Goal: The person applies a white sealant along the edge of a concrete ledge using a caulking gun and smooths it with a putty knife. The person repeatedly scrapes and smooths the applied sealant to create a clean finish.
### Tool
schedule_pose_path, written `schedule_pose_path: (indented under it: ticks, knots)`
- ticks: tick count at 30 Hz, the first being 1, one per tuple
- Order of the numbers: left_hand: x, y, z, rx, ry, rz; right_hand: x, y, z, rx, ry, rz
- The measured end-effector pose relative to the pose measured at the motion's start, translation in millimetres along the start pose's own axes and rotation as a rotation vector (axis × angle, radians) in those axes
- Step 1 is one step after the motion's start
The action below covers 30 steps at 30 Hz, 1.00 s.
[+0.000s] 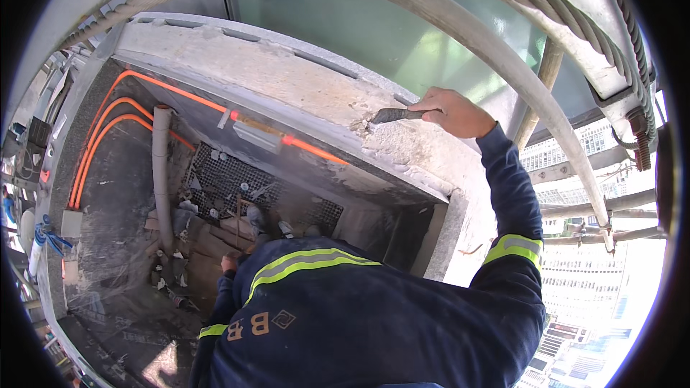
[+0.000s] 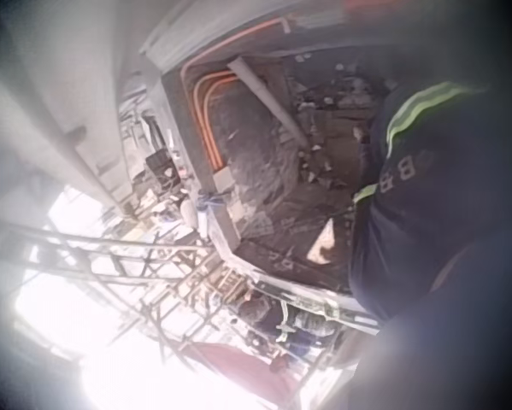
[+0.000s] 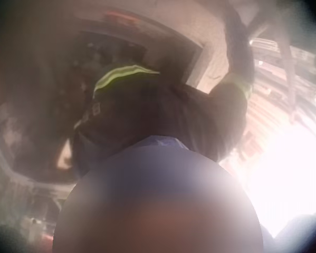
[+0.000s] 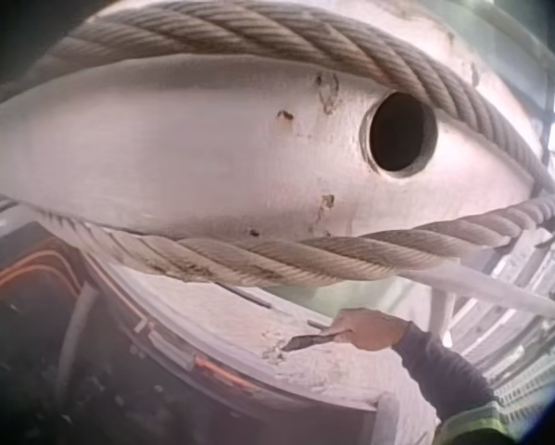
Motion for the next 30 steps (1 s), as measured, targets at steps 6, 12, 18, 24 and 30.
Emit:
schedule_pose_path:
  ticks: [6, 12, 18, 24, 30]
  knots:
    - [-9.7, -10.7, 0.9, 0.029, -0.088, 0.017, 18.8, 48.9, -14.0, 0.286, 0.007, 0.220]
    - [20.0, -19.3, 13.7, -0.006, 0.022, 0.133, 25.6, 64.2, -18.2, 0.319, -0.044, 0.132]
    - [18.1, 6.4, 38.3, -0.131, 0.095, 0.335, 21.6, 59.1, -14.9, 0.252, -0.018, 0.161]
    - [19.5, 8.1, 13.4, -0.036, 0.093, 0.175, 40.4, 51.5, -32.6, 0.258, 0.023, 0.122]
    - [-13.2, -9.5, -24.7, 0.061, -0.148, 0.056, 17.4, 25.7, -32.2, 0.337, 0.050, 0.149]
Point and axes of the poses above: each hand's wrist, its own z-axis towards the middle knuckle, its own y-axis out of the palm, x = y × z, the point moved 9 cm from there along z, towards the middle knuckle, and after that the axes turned 2 degrees about y, right-handed, at the moved point
